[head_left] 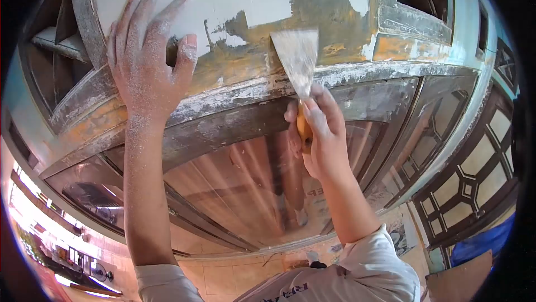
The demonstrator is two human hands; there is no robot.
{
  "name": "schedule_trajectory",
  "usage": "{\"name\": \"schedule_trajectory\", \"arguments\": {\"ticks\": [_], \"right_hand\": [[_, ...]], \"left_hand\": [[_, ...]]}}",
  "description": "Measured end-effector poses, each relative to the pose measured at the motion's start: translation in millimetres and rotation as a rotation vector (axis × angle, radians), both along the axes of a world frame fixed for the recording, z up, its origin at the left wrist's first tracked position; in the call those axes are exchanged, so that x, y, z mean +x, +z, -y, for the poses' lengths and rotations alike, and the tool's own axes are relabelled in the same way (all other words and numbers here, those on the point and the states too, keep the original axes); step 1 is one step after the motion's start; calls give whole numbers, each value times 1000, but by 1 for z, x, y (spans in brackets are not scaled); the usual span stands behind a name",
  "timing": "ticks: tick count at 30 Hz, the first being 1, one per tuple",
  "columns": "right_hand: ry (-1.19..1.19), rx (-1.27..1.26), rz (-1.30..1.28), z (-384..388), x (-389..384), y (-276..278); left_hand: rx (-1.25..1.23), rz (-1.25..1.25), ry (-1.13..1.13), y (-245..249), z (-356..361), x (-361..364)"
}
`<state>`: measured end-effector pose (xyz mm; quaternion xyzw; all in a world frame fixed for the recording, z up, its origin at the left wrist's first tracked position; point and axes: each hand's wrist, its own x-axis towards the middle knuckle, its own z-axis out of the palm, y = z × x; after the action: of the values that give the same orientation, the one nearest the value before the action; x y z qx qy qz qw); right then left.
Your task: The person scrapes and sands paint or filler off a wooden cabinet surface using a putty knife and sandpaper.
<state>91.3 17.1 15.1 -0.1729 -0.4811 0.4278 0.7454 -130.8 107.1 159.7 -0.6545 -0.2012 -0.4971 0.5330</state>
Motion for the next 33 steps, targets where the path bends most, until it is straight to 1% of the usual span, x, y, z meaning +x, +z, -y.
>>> {"name": "schedule_trajectory", "arguments": {"ticks": [2, 4, 5, 7, 10, 14, 16, 17, 21, 24, 26, 27, 28, 30, 32, 33], "right_hand": [[0, -12, 6, 1, 3, -23], [-25, -84, 9, 6, 4, -33], [-28, -88, 9, 6, 5, -33], [14, 0, -58, 5, 9, -30], [31, 41, -227, 5, 14, -29], [18, -41, -236, 9, 20, -41], [61, -195, -114, 15, 28, -43], [11, -204, -42, 15, 31, -46], [24, -188, 2, 27, 46, -54], [-23, -193, 8, 34, 58, -58], [-101, -164, 27, 37, 67, -58], [-87, -148, 31, 39, 72, -56], [-90, -140, 27, 39, 74, -53], [-65, -124, 65, 38, 80, -48], [-54, -131, 72, 36, 81, -42], [-60, -122, 120, 34, 82, -40]], "left_hand": [[-7, 8, -11, 0, 0, 0], [-8, 11, -9, -1, -1, 0], [-11, 12, -11, -1, -1, 0], [-10, 10, -20, 0, -1, -1], [-28, 18, 0, 0, 1, 0], [-21, 14, 0, 1, 0, 0], [-18, 6, -4, 0, 1, 0], [-18, 5, -8, 1, 1, 1], [-28, 3, 13, -1, 5, 2], [-33, -8, 7, -4, 4, 5], [-52, 40, 78, -5, 5, 9], [-64, 25, 38, -5, 4, 11], [-56, 22, 35, -7, 4, 16], [-40, 113, 99, -11, 7, 36], [-44, 118, 119, -7, 8, 58], [-58, 109, 139, -3, 12, 72]]}}
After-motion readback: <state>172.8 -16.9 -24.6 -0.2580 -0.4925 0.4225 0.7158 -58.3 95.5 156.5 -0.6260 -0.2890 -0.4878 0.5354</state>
